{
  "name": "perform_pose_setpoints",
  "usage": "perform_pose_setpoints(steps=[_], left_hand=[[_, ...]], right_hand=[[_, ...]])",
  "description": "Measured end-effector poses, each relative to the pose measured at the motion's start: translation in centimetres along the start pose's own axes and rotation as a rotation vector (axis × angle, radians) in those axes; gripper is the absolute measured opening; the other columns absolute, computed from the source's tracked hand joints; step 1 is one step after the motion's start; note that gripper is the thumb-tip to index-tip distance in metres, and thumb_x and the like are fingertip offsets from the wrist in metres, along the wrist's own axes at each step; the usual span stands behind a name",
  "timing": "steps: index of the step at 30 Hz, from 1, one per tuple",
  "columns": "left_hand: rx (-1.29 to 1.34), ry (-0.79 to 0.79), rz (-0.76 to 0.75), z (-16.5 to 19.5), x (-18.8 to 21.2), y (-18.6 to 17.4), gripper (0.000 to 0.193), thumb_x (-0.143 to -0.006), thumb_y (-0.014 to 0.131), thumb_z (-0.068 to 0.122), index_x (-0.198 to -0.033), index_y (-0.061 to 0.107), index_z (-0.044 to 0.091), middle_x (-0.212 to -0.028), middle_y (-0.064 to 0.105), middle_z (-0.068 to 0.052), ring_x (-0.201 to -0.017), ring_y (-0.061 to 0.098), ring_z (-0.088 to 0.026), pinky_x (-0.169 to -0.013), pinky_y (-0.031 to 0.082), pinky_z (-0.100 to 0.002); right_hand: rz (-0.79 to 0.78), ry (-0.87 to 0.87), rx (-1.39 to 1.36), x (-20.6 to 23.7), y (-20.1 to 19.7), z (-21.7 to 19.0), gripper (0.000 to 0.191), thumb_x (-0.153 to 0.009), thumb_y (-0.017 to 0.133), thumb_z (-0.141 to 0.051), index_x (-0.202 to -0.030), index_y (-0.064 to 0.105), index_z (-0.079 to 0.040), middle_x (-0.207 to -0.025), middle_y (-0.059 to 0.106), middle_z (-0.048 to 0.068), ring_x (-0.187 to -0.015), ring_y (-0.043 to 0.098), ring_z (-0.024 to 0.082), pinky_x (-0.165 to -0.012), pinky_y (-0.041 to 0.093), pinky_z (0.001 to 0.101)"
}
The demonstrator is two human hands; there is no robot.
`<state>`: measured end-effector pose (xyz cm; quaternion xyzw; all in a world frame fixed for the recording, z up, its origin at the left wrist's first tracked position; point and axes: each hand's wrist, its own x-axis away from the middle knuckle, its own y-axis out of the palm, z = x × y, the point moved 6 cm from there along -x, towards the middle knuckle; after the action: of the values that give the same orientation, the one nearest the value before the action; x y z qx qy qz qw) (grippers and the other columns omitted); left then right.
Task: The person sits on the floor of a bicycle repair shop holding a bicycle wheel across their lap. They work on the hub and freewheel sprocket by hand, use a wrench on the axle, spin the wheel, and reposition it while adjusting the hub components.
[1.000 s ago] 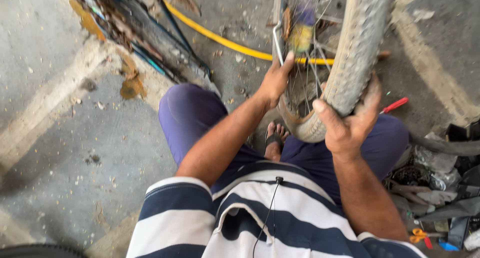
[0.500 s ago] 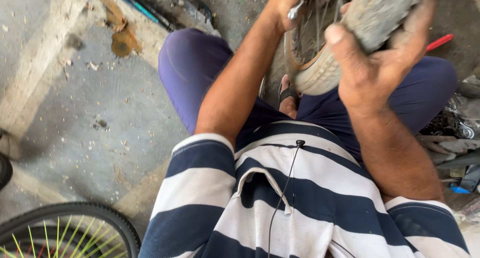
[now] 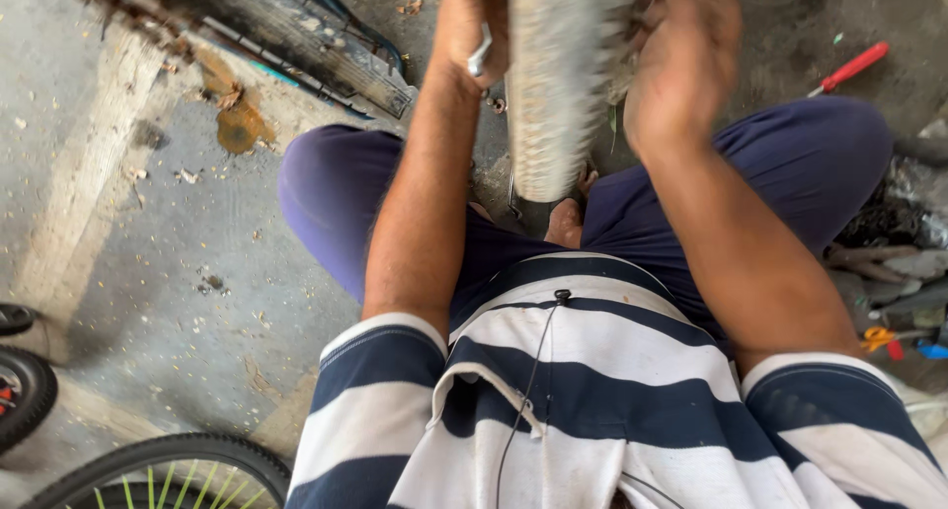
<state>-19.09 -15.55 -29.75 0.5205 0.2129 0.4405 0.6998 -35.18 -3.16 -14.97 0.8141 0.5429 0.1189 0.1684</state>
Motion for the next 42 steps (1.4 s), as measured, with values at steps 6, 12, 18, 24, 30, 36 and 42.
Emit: perform_pose_setpoints(steps=[6,12,18,24,30,36,42], left_hand=[[-0.166,-0.071,0.196,1.5,2.4,-4.4,0.047,-0.103,0.061,0.037,-0.128,0.061,-0.003,-0.122,0.068,-0.016,-0.111,0.066,-0.028,-0.101,0.053,-0.048],[-0.321,-0.136,0.318,1.5,4.9,-5.3,0.046,-0.103,0.059,0.031,-0.132,0.06,-0.005,-0.123,0.069,-0.017,-0.108,0.067,-0.028,-0.097,0.055,-0.045],[-0.396,-0.178,0.325,2.0,3.0,-3.2,0.047,-0.103,0.057,0.026,-0.136,0.058,-0.007,-0.123,0.069,-0.018,-0.105,0.068,-0.027,-0.094,0.056,-0.043],[-0.2,-0.204,0.358,2.6,2.2,-0.3,0.045,-0.1,0.052,0.023,-0.133,0.061,-0.006,-0.117,0.073,-0.017,-0.098,0.073,-0.025,-0.087,0.06,-0.039],[-0.27,-0.174,0.371,3.3,2.5,-0.4,0.039,-0.101,0.06,0.019,-0.128,0.064,-0.008,-0.108,0.074,-0.016,-0.089,0.071,-0.025,-0.082,0.059,-0.04],[-0.142,-0.187,0.32,3.0,2.3,-2.2,0.035,-0.1,0.061,0.018,-0.125,0.065,-0.006,-0.106,0.075,-0.016,-0.088,0.072,-0.025,-0.081,0.06,-0.041],[-0.149,-0.166,0.267,3.3,2.6,-2.4,0.035,-0.101,0.061,0.02,-0.124,0.066,-0.006,-0.105,0.075,-0.017,-0.088,0.073,-0.025,-0.079,0.06,-0.04]], right_hand=[[-0.216,0.281,1.383,0.1,-7.3,16.3,0.023,-0.089,0.075,-0.025,-0.107,0.077,-0.01,-0.108,0.071,0.022,-0.098,0.067,0.04,-0.081,0.054,0.0523],[-0.976,0.909,1.16,9.6,-4.6,26.3,0.045,-0.078,0.071,-0.02,-0.122,0.067,-0.014,-0.095,0.074,0.021,-0.089,0.073,0.035,-0.081,0.057,0.0475],[-0.747,0.837,1.108,5.9,-0.3,25.3,0.036,-0.088,0.066,-0.022,-0.122,0.064,-0.009,-0.098,0.073,0.022,-0.092,0.071,0.037,-0.081,0.055,0.0497],[-0.277,0.74,1.409,3.1,-3.7,22.1,0.031,-0.098,0.062,-0.024,-0.122,0.06,-0.004,-0.101,0.072,0.022,-0.094,0.069,0.04,-0.082,0.054,0.052],[0.016,1.003,0.558,2.3,-5.9,21.5,0.026,-0.09,0.068,-0.001,-0.111,0.059,0.011,-0.084,0.067,0.024,-0.067,0.069,0.035,-0.054,0.055,0.0472],[0.134,0.532,0.659,-1.2,-5.9,13.2,0.045,-0.095,0.062,-0.003,-0.139,0.052,-0.003,-0.088,0.065,0.013,-0.065,0.059,0.017,-0.052,0.048,0.0347],[0.108,0.113,0.913,-3.4,-3.8,5.7,0.055,-0.102,0.059,-0.006,-0.156,0.049,-0.011,-0.098,0.066,0.004,-0.071,0.059,0.01,-0.061,0.05,0.0285]])
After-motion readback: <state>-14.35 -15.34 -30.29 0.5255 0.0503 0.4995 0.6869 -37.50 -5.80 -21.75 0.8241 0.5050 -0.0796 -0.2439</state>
